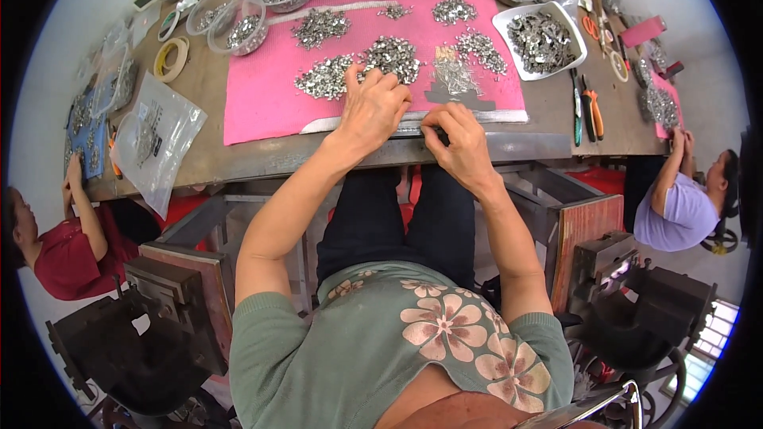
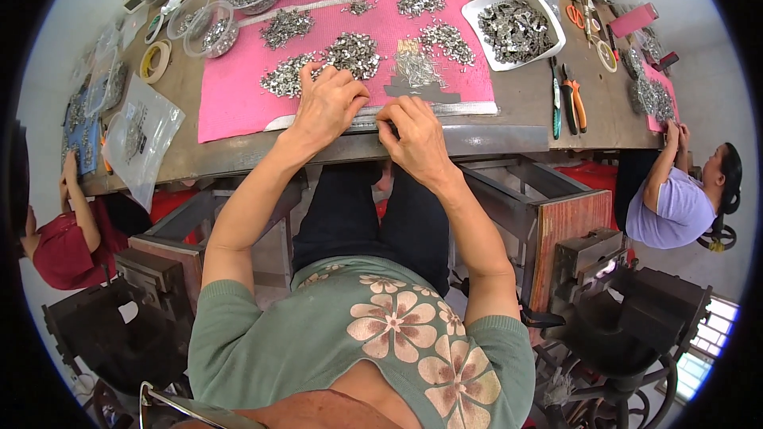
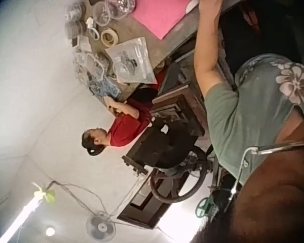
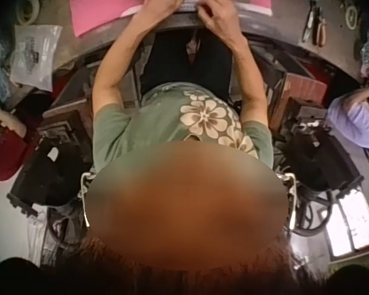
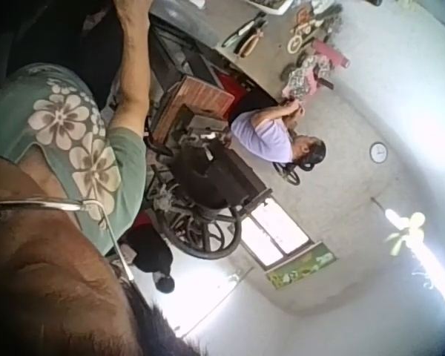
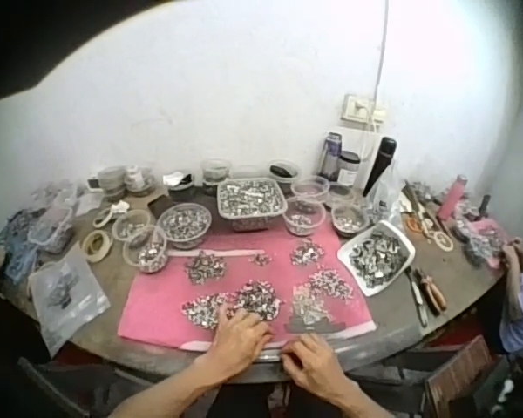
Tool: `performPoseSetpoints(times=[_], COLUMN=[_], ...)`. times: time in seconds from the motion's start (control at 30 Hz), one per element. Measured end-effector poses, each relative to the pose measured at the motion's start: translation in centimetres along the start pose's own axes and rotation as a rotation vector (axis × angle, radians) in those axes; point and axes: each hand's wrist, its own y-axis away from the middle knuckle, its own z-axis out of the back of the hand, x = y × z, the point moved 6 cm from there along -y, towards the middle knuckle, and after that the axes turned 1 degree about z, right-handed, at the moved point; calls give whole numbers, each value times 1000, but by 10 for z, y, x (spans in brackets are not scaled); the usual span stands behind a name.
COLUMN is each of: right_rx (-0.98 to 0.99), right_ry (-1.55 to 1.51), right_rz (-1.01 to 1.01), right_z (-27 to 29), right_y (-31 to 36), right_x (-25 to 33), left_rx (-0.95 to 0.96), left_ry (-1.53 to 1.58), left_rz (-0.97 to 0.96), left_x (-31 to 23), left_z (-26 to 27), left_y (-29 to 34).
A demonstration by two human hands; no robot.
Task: The person assembles small metal jewelry components by placing them into a template and then using a press machine.
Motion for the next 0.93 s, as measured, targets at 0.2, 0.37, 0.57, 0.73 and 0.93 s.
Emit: performPoseSetpoints(times=[0.2, 0.37, 0.57, 0.73, 0.93], right_rx=[52, 50, -33, -143, -134], right_ry=[149, 172, -371, -537, -561], right_rz=[165, 191, -228, -376, -385], right_z=[-2, -1, -1, -6, -8], right_y=[4, 9, 23, 31, 33], right_x=[10, 12, -32, -46, -49], left_rx=[-3, 65, 14, -16, -8], left_ry=[223, 493, 469, 430, 464], left_rz=[75, 209, 174, 139, 141], left_x=[3, -2, -21, -23, -24], left_z=[0, 8, 10, 6, 3], left_y=[2, 13, 25, 26, 29])
